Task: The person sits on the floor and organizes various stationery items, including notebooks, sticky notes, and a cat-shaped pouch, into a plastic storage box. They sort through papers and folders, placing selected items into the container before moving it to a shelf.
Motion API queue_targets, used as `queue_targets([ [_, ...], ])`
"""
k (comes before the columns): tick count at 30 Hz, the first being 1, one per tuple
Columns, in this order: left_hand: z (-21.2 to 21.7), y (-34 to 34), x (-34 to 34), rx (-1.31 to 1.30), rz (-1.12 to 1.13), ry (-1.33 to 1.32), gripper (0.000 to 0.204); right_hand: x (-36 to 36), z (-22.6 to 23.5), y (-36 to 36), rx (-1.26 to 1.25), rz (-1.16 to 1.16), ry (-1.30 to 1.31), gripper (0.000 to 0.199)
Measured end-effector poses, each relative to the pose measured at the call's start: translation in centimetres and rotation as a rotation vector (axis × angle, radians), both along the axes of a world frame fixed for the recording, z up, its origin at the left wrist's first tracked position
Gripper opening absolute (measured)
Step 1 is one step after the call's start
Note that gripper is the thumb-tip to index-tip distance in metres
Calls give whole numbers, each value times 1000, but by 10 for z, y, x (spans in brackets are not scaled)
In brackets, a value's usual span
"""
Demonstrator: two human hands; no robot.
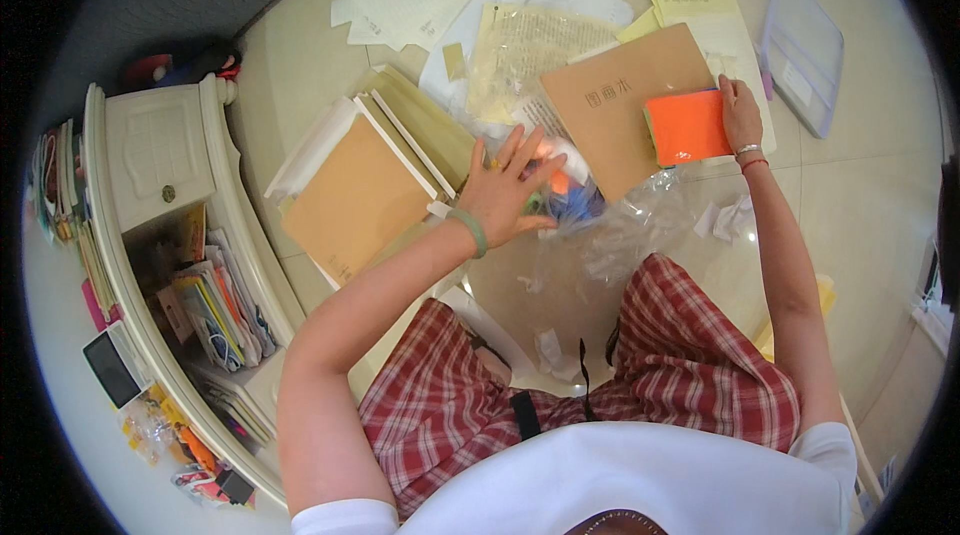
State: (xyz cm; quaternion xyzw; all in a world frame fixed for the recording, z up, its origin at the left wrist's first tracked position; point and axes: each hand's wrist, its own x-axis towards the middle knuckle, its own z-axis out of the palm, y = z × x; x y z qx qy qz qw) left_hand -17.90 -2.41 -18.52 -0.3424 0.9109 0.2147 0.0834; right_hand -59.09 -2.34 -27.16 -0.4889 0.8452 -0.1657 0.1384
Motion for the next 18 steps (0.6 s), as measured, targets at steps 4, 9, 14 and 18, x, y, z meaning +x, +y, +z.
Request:
queue_targets([
  [4, 1, -4, 3, 41, 23, -43, 82, 11, 9, -15, -325, 182, 255, 31],
  [9, -7, -21, 5, 479, 320, 16, 70, 83, 65, -42, -159, 273, -634, 27],
  [14, 27, -18, 34, 737, 720, 292, 47, 159, 94, -36, 247, 565, -1154, 41],
  [18, 37, -4, 67, 803, 781, 581, 50, 192, 105, -23, 376, 729, -1343, 64],
])
